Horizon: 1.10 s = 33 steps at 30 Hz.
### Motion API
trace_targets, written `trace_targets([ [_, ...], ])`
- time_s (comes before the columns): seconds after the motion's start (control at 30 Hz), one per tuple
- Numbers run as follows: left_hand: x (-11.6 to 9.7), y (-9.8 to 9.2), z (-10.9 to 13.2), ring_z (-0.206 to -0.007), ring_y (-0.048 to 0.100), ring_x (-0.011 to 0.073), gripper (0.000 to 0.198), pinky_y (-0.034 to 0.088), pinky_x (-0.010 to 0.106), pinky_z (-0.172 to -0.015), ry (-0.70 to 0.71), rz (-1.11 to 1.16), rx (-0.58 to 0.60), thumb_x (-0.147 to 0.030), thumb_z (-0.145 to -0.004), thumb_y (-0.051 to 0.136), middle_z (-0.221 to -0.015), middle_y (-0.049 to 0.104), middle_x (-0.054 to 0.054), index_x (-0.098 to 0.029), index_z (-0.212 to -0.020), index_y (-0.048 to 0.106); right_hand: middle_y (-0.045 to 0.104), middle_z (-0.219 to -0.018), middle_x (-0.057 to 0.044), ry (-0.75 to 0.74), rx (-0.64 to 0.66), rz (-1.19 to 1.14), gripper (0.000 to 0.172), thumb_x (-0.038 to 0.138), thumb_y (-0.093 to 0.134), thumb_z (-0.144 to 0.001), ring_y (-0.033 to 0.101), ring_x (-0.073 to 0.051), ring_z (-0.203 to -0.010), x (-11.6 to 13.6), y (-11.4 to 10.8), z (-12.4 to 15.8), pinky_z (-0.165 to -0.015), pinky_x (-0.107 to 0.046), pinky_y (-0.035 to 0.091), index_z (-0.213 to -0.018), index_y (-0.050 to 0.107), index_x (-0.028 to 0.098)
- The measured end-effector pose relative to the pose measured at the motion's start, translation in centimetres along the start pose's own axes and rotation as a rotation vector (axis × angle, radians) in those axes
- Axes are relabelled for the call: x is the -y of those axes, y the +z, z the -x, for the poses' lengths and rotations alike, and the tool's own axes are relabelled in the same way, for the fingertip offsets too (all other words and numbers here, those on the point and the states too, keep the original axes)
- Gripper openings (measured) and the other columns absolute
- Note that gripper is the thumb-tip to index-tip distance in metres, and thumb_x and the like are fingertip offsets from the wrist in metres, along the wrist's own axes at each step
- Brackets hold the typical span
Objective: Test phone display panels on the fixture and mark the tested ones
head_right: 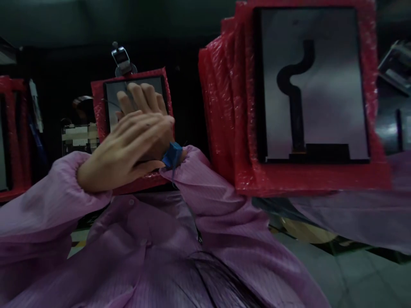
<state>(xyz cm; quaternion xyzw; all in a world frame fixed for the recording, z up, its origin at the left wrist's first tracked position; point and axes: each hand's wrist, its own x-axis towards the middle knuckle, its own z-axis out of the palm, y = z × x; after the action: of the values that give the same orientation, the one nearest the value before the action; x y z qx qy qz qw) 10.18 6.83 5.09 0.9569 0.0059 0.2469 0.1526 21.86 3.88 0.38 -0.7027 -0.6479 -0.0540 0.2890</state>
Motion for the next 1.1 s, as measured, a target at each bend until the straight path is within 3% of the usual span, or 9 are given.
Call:
trace_targets([
  [0.17,-1.3,0.5,-1.9,-0.112,0.070,0.0211,0.020,0.033,0.053,-0.125,-0.037,0.036,0.205,-0.021,-0.100,0.058,-0.115,0.076,0.005,-0.023,-0.117,0.068,0.058,-0.141,-0.012,0.007,-0.039,0.041,0.044,0.038,0.034,-0.107,0.046,-0.029,-0.131,0.7,-0.3,-0.1,-0.108,-0.045,0.039,-0.136,0.058,0.017],
  [0.33,-1.4,-0.2,-2.1,-0.108,0.072,0.0183,0.014,0.038,0.047,-0.122,-0.035,-0.015,0.270,-0.016,-0.099,0.057,-0.114,0.077,0.003,-0.022,-0.095,0.068,0.055,-0.145,-0.014,-0.052,0.076,0.058,0.042,0.036,0.039,-0.105,0.044,-0.029,-0.133,0.1,-0.1,-1.2,-0.106,-0.045,0.039,-0.135,0.058,0.014],
  [0.5,-2.2,0.9,-1.6,-0.127,0.065,0.0200,0.018,0.049,0.041,-0.111,0.009,-0.080,0.210,-0.015,-0.104,0.047,-0.126,0.074,0.010,-0.018,-0.101,0.065,0.053,-0.149,-0.015,-0.029,0.144,0.023,0.043,0.034,0.033,-0.107,0.043,-0.032,-0.135,0.1,-1.3,-1.7,-0.106,-0.050,0.038,-0.136,0.057,0.014],
  [0.73,-2.3,1.7,-2.1,-0.097,0.074,0.0164,0.024,0.053,0.032,-0.097,0.060,-0.179,0.129,-0.021,-0.108,0.040,-0.103,0.078,0.007,-0.016,-0.101,0.063,0.054,-0.149,-0.015,-0.058,0.114,-0.024,0.042,0.036,0.032,-0.105,0.043,-0.032,-0.136,-0.1,-1.5,-1.6,-0.106,-0.052,0.039,-0.130,0.060,0.015],
  [0.93,-2.4,2.7,-1.3,-0.099,0.073,0.0162,0.025,0.054,0.037,-0.101,0.030,-0.272,0.005,-0.020,-0.106,0.044,-0.100,0.079,0.002,-0.021,-0.094,0.066,0.056,-0.144,-0.014,-0.077,0.068,-0.032,0.042,0.034,0.031,-0.108,0.045,-0.031,-0.133,0.0,-1.6,-1.5,-0.106,-0.049,0.039,-0.127,0.063,0.014],
  [1.1,-2.6,2.8,0.6,-0.090,0.072,0.0163,0.022,0.061,0.036,-0.085,0.146,-0.322,-0.063,-0.012,-0.100,0.055,-0.097,0.078,0.000,-0.025,-0.094,0.071,0.059,-0.138,-0.012,0.059,0.033,-0.099,0.031,0.031,0.043,-0.106,0.044,-0.030,-0.131,-0.7,-1.9,-1.8,-0.109,-0.046,0.038,-0.121,0.065,0.015],
])
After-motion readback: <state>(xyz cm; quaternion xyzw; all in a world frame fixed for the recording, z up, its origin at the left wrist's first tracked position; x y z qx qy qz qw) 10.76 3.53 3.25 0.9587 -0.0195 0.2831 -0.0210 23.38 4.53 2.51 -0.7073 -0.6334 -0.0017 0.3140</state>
